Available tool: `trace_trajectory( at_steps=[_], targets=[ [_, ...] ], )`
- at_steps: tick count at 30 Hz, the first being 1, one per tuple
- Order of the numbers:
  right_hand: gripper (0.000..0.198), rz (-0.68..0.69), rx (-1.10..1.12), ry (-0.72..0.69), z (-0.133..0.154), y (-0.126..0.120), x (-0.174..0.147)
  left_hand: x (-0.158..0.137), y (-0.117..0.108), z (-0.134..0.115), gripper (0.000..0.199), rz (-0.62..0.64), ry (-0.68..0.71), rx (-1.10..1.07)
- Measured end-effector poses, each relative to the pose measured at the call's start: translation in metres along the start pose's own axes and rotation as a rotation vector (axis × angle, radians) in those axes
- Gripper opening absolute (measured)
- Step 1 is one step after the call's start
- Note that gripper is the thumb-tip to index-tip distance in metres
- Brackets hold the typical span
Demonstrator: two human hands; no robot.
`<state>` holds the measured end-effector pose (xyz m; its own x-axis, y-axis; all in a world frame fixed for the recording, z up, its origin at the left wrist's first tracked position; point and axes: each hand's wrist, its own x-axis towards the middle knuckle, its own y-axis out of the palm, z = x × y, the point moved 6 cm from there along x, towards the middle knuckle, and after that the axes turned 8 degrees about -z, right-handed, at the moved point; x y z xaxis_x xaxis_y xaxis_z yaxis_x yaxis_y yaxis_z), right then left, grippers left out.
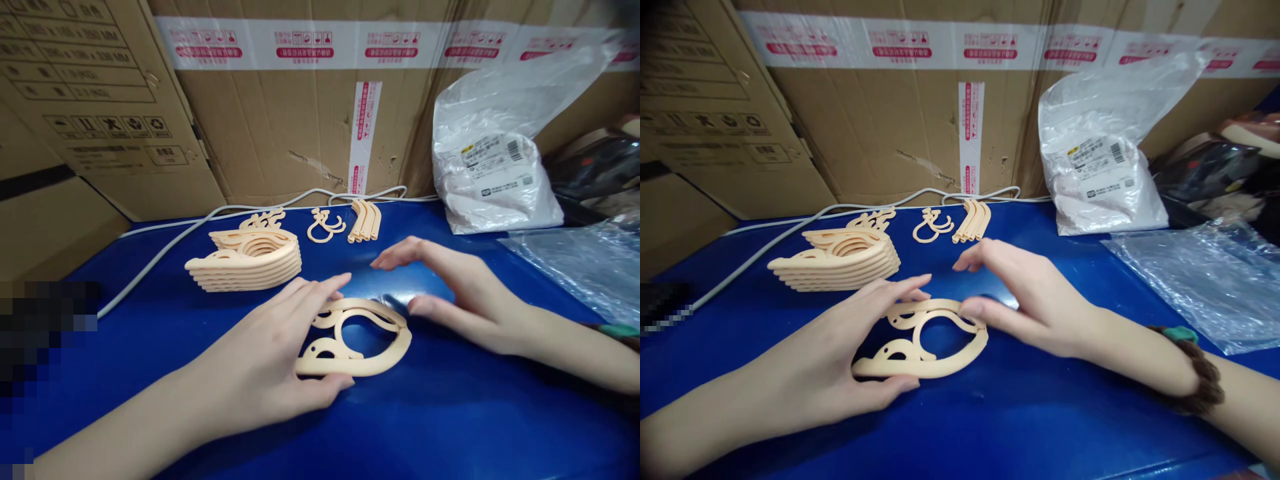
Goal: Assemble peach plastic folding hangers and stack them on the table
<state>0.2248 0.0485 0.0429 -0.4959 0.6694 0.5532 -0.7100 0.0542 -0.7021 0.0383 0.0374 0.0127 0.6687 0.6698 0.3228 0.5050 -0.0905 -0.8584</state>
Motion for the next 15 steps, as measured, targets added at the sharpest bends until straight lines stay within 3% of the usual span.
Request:
trace_trajectory(
  at_steps=[3, 7, 15],
  targets=[
    [0.031, -0.08, -0.001, 0.106, -0.016, -0.008, 0.002, 0.002, -0.017, -0.001, 0.084, -0.077, 0.01, 0.009],
    [0.033, -0.061, 0.109, 0.208, -0.023, -0.003, 0.003, 0.004, -0.037, -0.001, 0.083, -0.179, 0.027, 0.033],
    [0.034, 0.089, 0.857, 0.643, -0.018, 0.033, -0.01, 0.003, -0.025, -0.005, 0.074, -0.171, 0.101, 0.139]
  ],
)
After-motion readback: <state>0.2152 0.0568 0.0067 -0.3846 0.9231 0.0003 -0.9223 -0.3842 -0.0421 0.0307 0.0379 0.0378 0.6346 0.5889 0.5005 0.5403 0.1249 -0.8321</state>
